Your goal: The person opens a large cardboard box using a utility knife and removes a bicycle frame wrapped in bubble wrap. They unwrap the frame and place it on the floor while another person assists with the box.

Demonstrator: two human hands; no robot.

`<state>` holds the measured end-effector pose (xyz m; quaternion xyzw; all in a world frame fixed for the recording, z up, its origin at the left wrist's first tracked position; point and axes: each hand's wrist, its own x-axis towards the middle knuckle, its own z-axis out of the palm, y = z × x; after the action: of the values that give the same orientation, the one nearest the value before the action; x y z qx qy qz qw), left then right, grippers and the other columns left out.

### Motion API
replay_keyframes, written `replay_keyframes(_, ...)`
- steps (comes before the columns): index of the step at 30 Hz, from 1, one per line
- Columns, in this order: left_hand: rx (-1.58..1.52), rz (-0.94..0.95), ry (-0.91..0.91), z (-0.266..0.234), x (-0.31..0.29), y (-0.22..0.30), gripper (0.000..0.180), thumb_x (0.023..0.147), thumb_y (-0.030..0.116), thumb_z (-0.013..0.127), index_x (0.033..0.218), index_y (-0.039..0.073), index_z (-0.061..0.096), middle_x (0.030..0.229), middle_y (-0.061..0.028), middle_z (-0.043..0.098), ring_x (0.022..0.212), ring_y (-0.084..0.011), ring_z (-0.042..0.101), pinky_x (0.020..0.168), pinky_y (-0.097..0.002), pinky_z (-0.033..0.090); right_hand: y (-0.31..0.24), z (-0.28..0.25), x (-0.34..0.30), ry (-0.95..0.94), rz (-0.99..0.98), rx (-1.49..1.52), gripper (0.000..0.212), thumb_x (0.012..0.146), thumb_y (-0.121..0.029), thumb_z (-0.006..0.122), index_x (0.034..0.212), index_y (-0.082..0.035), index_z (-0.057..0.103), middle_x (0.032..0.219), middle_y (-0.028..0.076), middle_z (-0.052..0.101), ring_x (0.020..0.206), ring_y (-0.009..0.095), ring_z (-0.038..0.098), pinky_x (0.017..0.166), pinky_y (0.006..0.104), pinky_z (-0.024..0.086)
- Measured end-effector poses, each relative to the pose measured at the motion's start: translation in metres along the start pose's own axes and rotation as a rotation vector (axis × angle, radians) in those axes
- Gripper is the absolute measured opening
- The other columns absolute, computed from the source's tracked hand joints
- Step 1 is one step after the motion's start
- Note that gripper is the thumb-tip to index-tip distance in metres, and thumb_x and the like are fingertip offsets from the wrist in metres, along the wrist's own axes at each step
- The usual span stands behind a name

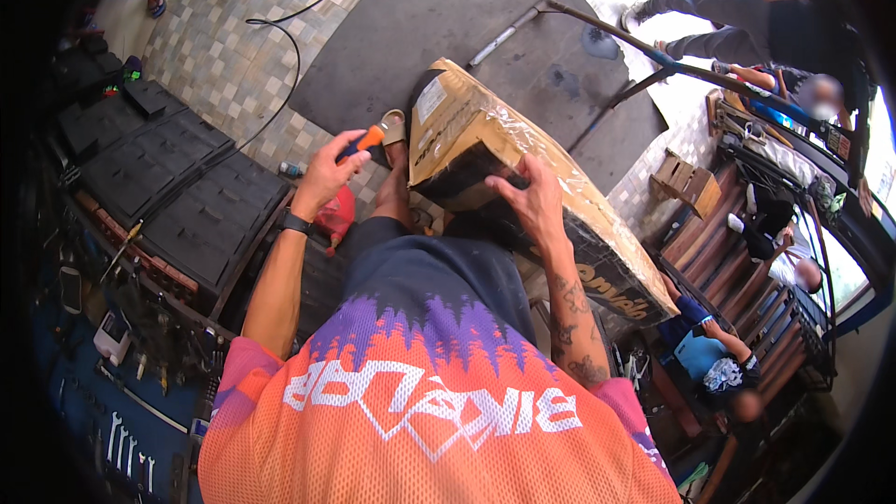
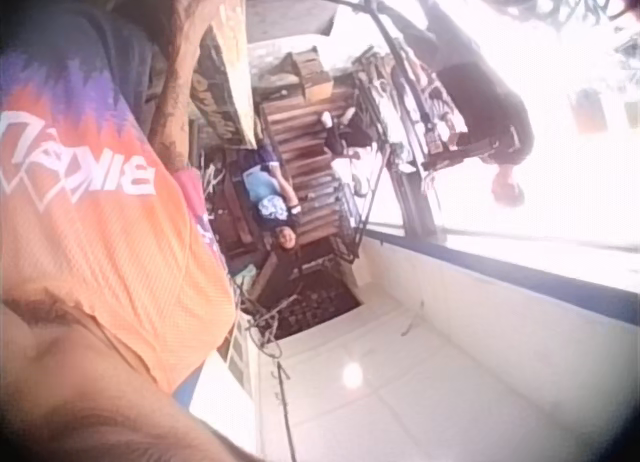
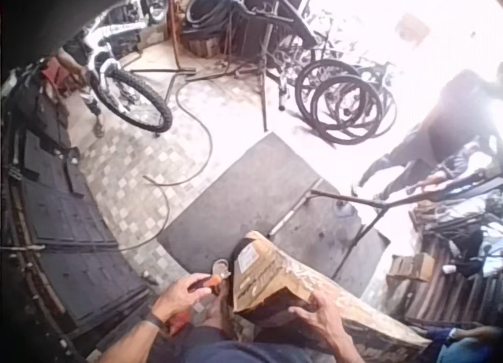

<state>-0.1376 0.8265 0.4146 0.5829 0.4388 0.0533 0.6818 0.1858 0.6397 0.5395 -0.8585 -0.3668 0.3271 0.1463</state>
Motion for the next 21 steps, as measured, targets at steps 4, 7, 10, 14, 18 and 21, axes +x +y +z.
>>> replay_keyframes(4, 0.037, 0.094, 0.008, 0.026, -0.007, 0.002, 0.037, 0.102, 0.023, 0.078, 0.133, 0.006, 0.068, 0.084, 0.0015, 0.063, 0.069, -0.0059, 0.057, 0.060, -0.0261, 0.046, 0.006, 0.020, 0.012, 0.086, 0.026, -0.007, 0.050, 0.082, -0.035, 0.093, 0.097, 0.000, 0.061, 0.096, 0.019, 0.067, 0.090, 0.038, 0.064, 0.081, 0.0478, 0.052)
replay_keyframes(7, -0.167, -0.142, -0.070, 0.048, 0.009, 0.027, 0.027, 0.105, 0.031, 0.075, 0.118, 0.009, 0.064, 0.077, 0.0044, 0.057, 0.061, -0.0028, 0.052, 0.050, -0.0219, 0.040, 0.008, 0.031, 0.008, 0.197, -0.109, -0.034, 0.048, 0.087, -0.032, 0.090, 0.114, 0.000, 0.067, 0.109, 0.022, 0.068, 0.104, 0.039, 0.066, 0.092, 0.0481, 0.053)
replay_keyframes(10, -0.296, -0.119, -0.067, 0.080, 0.019, 0.076, 0.027, 0.108, 0.035, 0.071, 0.114, 0.011, 0.060, 0.075, 0.0044, 0.056, 0.059, -0.0038, 0.053, 0.050, -0.0225, 0.043, -0.003, 0.036, -0.011, 0.464, -0.182, 0.138, 0.051, 0.094, -0.034, 0.082, 0.128, 0.001, 0.065, 0.121, 0.024, 0.066, 0.115, 0.043, 0.064, 0.102, 0.0481, 0.052)
replay_keyframes(14, -0.316, 0.143, -0.262, 0.154, 0.020, 0.137, 0.036, 0.116, 0.040, 0.054, 0.125, 0.006, 0.062, 0.102, -0.0040, 0.066, 0.093, -0.0114, 0.064, 0.084, -0.0282, 0.053, -0.017, 0.025, -0.041, 0.163, -0.026, 0.894, 0.068, 0.107, -0.046, 0.067, 0.156, -0.001, 0.049, 0.137, 0.025, 0.066, 0.122, 0.037, 0.067, 0.102, 0.0424, 0.054)
replay_keyframes(18, -0.258, 0.319, -0.513, 0.246, 0.025, 0.153, 0.057, 0.119, 0.046, 0.039, 0.148, 0.001, 0.059, 0.141, -0.0098, 0.065, 0.135, -0.0188, 0.056, 0.121, -0.0358, 0.038, 0.024, -0.008, -0.072, 0.304, 0.070, 0.880, 0.051, 0.112, -0.039, 0.058, 0.149, -0.004, 0.049, 0.110, 0.020, 0.073, 0.095, 0.026, 0.072, 0.083, 0.0417, 0.058)
replay_keyframes(21, 0.279, 0.663, -0.375, 0.304, 0.044, 0.155, 0.053, 0.115, 0.045, 0.052, 0.140, 0.001, 0.065, 0.133, -0.0178, 0.068, 0.126, -0.0328, 0.061, 0.112, -0.0417, 0.043, 0.106, -0.045, -0.103, 0.432, 0.154, 0.768, 0.043, 0.112, -0.036, 0.060, 0.140, -0.003, 0.056, 0.079, 0.000, 0.062, 0.067, 0.010, 0.060, 0.063, 0.0310, 0.053)
